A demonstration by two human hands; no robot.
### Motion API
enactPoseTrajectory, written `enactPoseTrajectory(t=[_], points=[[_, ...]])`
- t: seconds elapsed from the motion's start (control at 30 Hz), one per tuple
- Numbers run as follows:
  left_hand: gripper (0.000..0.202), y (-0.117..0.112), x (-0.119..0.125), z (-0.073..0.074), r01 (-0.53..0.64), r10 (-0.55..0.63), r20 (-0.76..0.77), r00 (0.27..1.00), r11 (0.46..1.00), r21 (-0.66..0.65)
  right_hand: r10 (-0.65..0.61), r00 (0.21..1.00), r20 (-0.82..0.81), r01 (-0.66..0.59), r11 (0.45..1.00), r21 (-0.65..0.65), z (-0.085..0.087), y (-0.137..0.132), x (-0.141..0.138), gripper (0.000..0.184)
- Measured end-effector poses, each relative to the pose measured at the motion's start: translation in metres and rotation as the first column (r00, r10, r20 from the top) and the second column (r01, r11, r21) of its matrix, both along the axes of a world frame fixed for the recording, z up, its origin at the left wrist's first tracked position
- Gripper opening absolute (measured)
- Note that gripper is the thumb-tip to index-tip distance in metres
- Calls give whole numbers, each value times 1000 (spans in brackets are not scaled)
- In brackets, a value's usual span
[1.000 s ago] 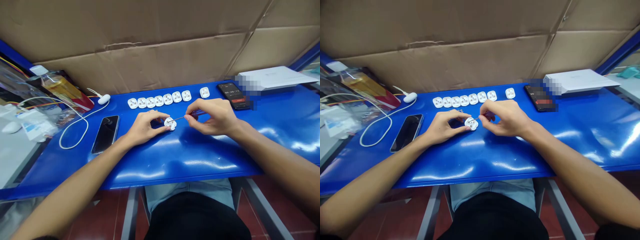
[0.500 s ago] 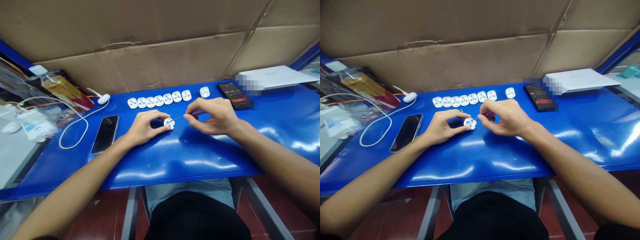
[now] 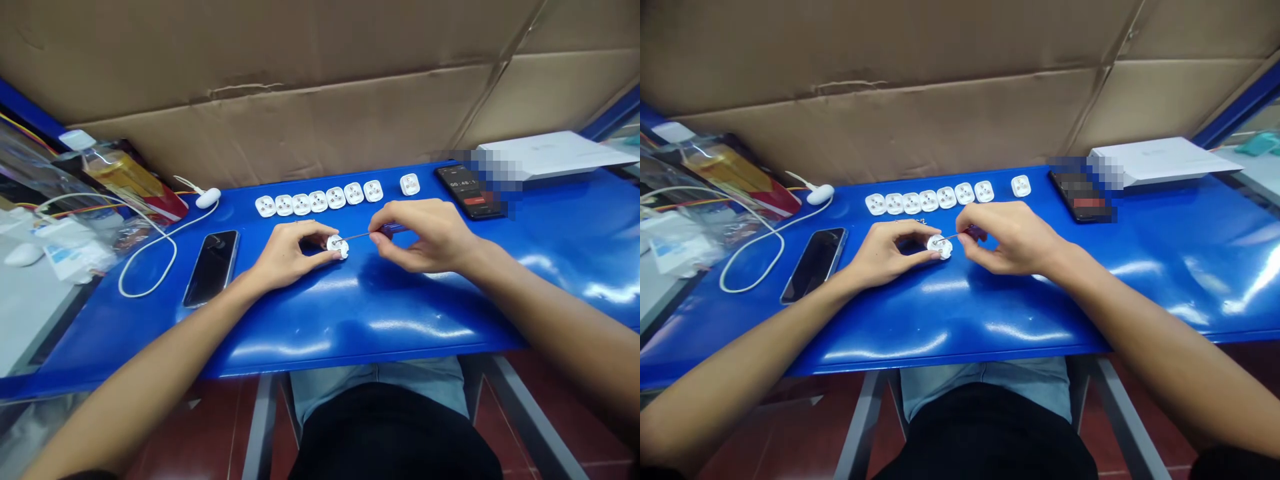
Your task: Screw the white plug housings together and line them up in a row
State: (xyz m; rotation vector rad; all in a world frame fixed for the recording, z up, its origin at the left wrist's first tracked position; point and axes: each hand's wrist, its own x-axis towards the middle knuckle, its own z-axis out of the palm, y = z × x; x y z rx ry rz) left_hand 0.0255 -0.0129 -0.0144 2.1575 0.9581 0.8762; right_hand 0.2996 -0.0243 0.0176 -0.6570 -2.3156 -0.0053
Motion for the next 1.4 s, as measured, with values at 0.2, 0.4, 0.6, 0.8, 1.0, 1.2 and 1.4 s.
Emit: enactPoseTrajectory(t=[0.2,0.4,0.6,0.8,1.0,1.2,1.4], points=[[43,0,0,-2,11,-6,52,999,995,-97,-22,1000,21,23,999,-29,1,0,0,7],[36,-1,1,2,35,-29,52,998,992,-122,-73,997,16,73,997,-18,0,-1,1,4],[31,-1,1,1,42,-39,41,998,996,-74,-50,999,3,50,998,-47,-1,1,1,3],[28,-2,3,4,45,-45,18,999,999,-25,22,1000,-17,-22,999,-24,1,3,0,8],[23,-5,5,7,29,-29,7,1000,1000,-1,-24,1000,20,25,998,-50,6,-1,2,7],[22,-5,5,6,26,-26,7,1000,1000,0,-133,988,75,133,991,-4,4,-3,3,5],[23,-5,6,7,25,-25,-4,1000,1000,-7,-90,995,49,96,987,-130,6,-4,2,15]])
